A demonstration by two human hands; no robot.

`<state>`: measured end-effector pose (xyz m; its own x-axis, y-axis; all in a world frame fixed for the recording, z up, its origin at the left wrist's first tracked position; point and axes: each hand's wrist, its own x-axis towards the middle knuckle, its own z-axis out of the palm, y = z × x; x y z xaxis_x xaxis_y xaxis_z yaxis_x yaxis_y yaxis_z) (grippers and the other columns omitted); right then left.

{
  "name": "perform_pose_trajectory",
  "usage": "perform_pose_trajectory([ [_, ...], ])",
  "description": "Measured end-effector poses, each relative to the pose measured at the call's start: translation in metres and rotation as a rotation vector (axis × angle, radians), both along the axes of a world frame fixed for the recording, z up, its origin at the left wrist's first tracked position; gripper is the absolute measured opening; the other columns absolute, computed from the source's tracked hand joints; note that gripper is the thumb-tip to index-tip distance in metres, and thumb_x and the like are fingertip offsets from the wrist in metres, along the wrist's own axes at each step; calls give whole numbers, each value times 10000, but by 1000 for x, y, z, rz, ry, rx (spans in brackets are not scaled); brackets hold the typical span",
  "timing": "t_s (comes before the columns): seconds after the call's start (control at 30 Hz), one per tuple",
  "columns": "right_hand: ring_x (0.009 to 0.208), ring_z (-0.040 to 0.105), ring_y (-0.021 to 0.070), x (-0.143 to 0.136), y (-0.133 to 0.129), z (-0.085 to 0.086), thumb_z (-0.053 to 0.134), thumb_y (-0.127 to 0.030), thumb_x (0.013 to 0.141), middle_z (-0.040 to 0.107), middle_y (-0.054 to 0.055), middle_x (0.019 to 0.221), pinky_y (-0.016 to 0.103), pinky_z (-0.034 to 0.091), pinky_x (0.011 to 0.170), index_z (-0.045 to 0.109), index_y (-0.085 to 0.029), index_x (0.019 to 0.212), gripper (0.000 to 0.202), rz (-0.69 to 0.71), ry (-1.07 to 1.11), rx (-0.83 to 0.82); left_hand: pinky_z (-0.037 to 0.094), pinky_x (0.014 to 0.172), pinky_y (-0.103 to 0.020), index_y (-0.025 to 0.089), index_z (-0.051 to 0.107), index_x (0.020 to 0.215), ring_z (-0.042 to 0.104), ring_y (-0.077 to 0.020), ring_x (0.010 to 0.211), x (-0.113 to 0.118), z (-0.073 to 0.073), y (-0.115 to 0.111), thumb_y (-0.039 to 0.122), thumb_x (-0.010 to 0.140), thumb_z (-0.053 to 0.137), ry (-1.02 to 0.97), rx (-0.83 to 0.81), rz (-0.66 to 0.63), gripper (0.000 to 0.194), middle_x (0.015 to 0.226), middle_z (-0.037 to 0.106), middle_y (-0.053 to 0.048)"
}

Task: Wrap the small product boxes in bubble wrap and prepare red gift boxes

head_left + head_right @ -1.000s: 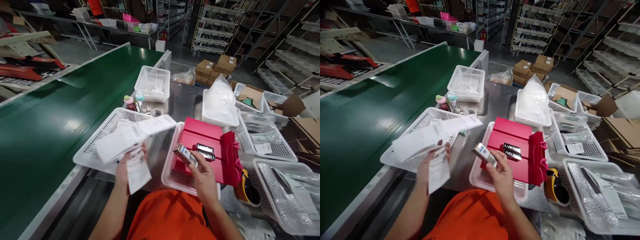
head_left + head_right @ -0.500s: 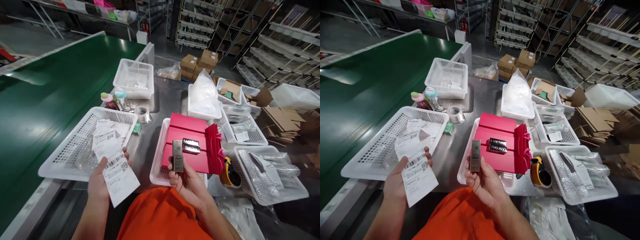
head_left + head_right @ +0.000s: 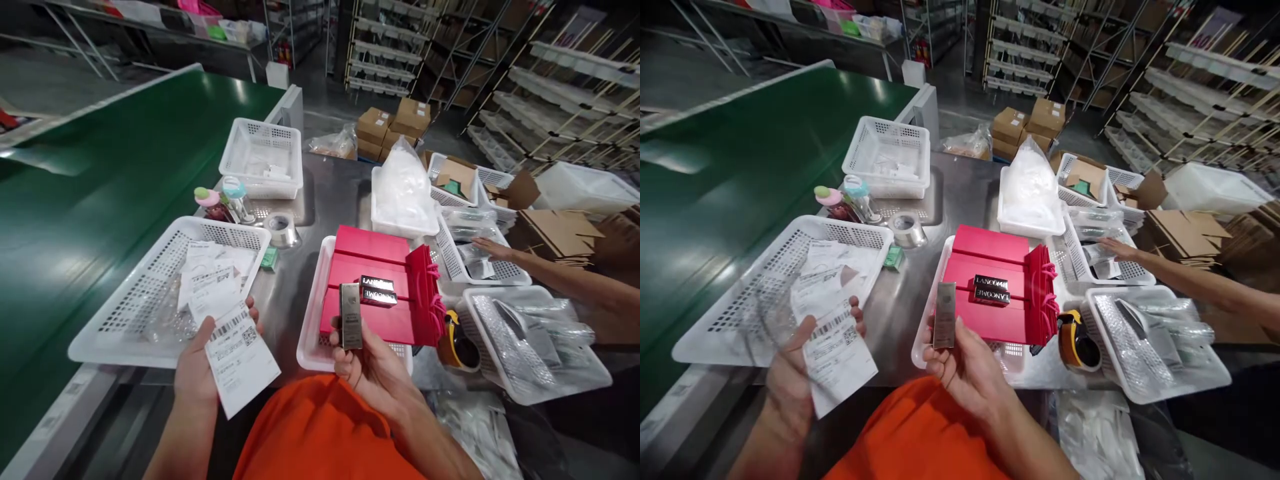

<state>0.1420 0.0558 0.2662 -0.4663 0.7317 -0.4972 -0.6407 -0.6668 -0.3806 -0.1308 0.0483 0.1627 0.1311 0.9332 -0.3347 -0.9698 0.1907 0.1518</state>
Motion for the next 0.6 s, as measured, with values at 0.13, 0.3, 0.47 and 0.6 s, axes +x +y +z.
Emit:
perform_pose_trajectory([
  [0.13,661,590,77,0,-1,-1,876,-429,779,702,42,874,163,483,571,743,-150,998,379,1,11,13,632,906,-534,174,303,1605,740,-367,1090,-1,3,1,267,988,371,13,-14,-28,629,1249,735,-216],
  [0.3,645,497,66,0,-1,-1,830,-454,821,650,22,870,178,427,577,716,-161,1022,373,44,40,63,629,923,-511,208,349,1591,748,-339,1080,0,8,0,269,1003,318,47,-81,-39,592,1226,752,-177],
  [0.47,585,352,68,-1,-1,1,847,-539,772,522,-35,759,204,361,552,701,-174,1007,459,24,117,81,604,969,-518,123,455,1520,730,-352,1119,-2,1,-1,253,980,364,48,-13,-74,563,1257,731,-216],
  [0.6,545,239,73,1,-2,0,833,-502,806,390,-74,678,205,278,508,661,-190,940,380,41,134,104,584,995,-540,131,386,1567,709,-351,1167,-2,-3,-1,244,995,339,15,55,-72,585,1318,698,-225],
])
